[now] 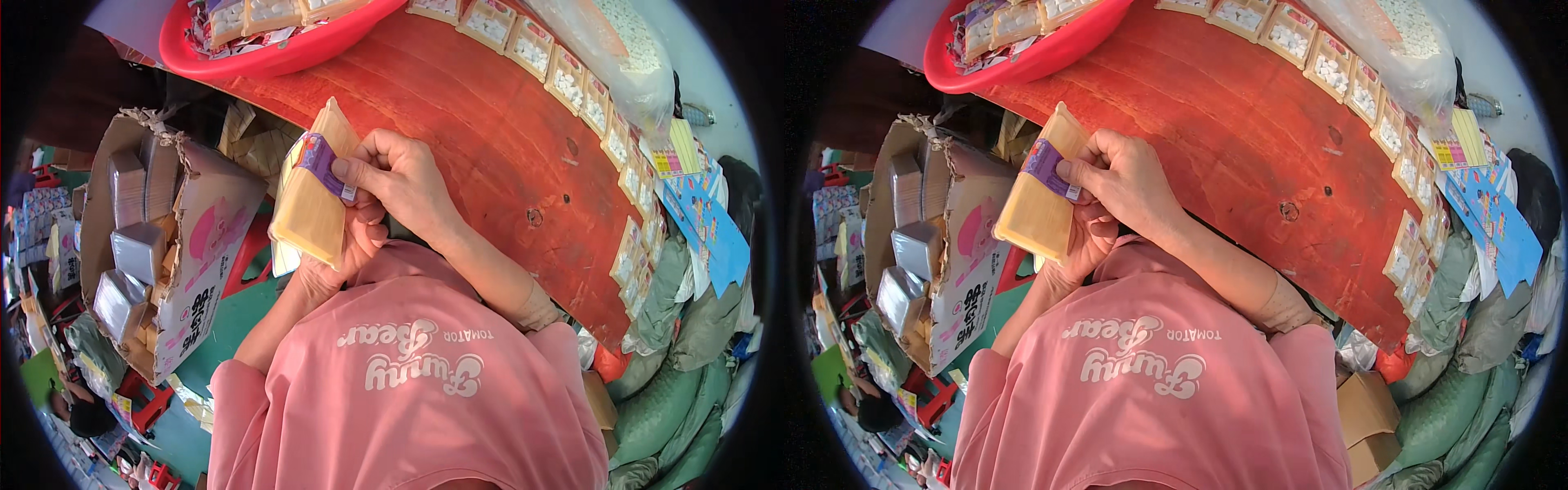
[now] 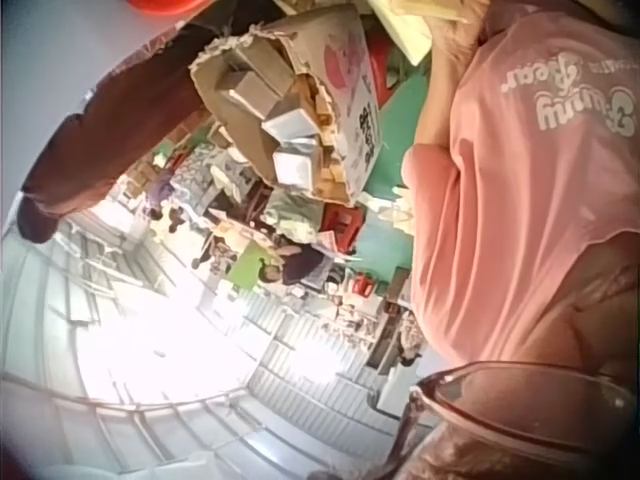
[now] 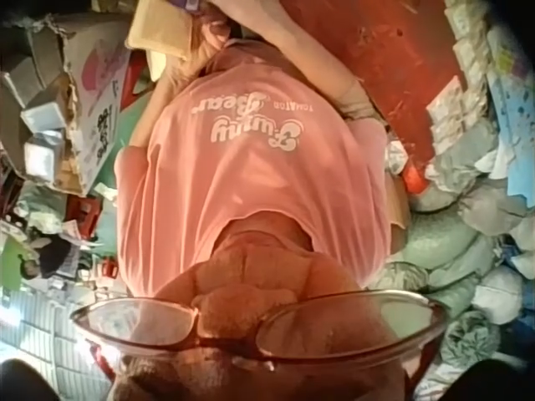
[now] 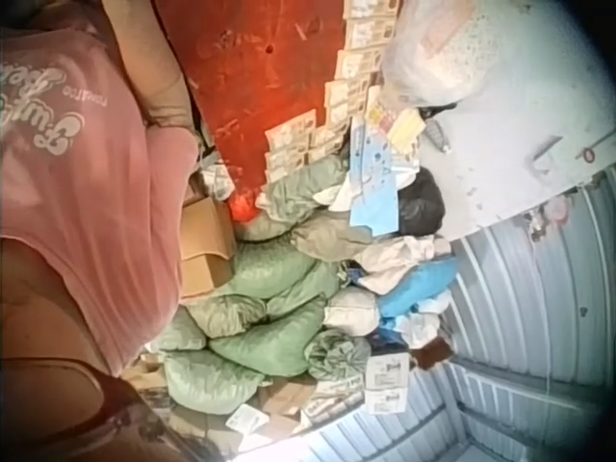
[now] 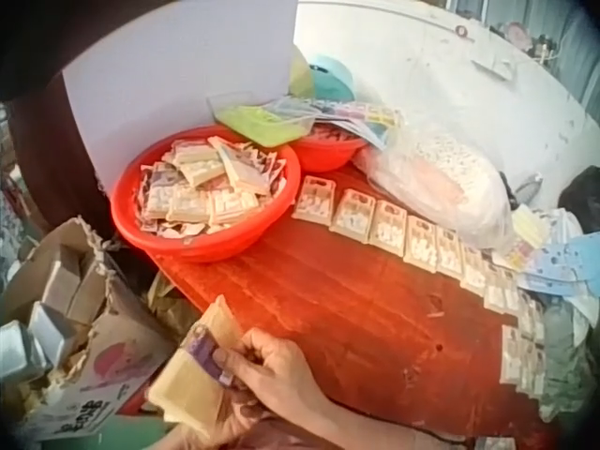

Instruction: The recorder is wrapping small plastic cases containing white items with adhesive paper labels/sleeves.

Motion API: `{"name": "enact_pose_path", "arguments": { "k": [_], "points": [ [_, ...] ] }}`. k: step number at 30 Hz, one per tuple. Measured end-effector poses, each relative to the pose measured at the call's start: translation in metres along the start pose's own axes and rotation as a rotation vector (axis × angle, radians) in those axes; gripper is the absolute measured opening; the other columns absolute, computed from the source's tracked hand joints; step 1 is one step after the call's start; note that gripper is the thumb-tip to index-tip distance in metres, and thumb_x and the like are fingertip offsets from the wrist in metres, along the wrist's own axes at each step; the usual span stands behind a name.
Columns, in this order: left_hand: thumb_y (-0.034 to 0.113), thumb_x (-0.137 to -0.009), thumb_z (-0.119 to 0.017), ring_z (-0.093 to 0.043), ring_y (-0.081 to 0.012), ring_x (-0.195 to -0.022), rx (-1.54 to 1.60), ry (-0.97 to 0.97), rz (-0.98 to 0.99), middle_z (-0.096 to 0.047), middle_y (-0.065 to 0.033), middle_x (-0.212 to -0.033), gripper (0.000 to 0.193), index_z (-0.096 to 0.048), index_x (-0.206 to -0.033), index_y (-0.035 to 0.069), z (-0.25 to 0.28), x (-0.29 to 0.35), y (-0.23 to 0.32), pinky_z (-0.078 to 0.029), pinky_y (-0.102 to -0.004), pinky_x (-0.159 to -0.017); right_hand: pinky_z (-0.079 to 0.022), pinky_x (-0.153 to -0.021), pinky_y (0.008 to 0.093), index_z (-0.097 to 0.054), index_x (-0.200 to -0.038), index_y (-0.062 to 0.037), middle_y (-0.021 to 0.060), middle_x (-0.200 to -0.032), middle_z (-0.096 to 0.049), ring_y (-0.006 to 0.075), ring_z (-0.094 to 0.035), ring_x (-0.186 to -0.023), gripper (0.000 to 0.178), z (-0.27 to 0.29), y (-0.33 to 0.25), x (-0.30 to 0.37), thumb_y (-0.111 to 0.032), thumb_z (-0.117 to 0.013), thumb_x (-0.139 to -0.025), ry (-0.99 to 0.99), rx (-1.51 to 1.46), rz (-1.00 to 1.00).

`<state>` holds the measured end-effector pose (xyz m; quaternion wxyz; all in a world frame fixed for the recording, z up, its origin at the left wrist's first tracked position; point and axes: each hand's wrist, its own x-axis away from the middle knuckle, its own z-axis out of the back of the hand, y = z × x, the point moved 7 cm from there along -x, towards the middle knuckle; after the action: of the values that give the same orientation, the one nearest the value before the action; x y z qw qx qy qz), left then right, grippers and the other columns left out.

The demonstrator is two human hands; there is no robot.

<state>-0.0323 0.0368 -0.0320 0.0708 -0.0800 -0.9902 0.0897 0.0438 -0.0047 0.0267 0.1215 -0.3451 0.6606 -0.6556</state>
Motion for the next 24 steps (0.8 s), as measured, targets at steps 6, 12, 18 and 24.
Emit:
{"name": "enact_pose_path", "arguments": {
  "k": [6,12,18,24],
  "points": [
    [0.036,-0.089,-0.054,-0.055,-0.0189,-0.08,-0.029,-0.041,0.054,-0.054,-0.0049,-0.09,0.035,-0.054,-0.108,0.006,0.0,0.003,-0.002,-0.051,-0.0354,-0.071,-0.042,-0.046,0.0182,-0.057,-0.076,-0.0008,0.0014,-0.061,-0.059,0.0043,-0.053,-0.052,0.02,-0.003,0.0,-0.007,-0.015,-0.069,-0.083,-0.028,0.081,0.123],
    [0.036,-0.09,-0.053,-0.049,-0.0165,-0.073,0.066,-0.1,0.078,-0.048,-0.0037,-0.084,0.029,-0.052,-0.094,0.008,-0.004,0.003,-0.001,-0.049,-0.0351,-0.069,-0.044,-0.047,0.0201,-0.057,-0.074,-0.0008,0.0029,-0.061,-0.061,0.0051,-0.056,-0.055,0.019,-0.006,-0.004,-0.009,-0.012,-0.069,-0.081,-0.06,0.091,0.073],
    [0.033,-0.094,-0.047,-0.048,-0.018,-0.072,0.022,-0.183,0.133,-0.046,-0.0048,-0.079,0.028,-0.049,-0.082,0.008,-0.011,0.008,-0.003,-0.047,-0.0352,-0.067,-0.044,-0.05,0.0207,-0.053,-0.081,-0.0009,0.0008,-0.062,-0.058,0.0052,-0.056,-0.056,0.02,-0.003,-0.015,-0.005,-0.01,-0.071,-0.079,-0.011,0.305,0.217],
    [0.028,-0.094,-0.046,-0.047,-0.019,-0.07,0.095,-0.332,0.146,-0.047,-0.0052,-0.079,0.027,-0.047,-0.076,0.008,-0.023,0.005,-0.006,-0.047,-0.0345,-0.066,-0.042,-0.055,0.0209,-0.049,-0.082,-0.0027,-0.002,-0.063,-0.052,0.0041,-0.05,-0.058,0.028,0.001,-0.006,-0.007,-0.011,-0.075,-0.075,-0.086,0.135,0.146]
  ]
}}
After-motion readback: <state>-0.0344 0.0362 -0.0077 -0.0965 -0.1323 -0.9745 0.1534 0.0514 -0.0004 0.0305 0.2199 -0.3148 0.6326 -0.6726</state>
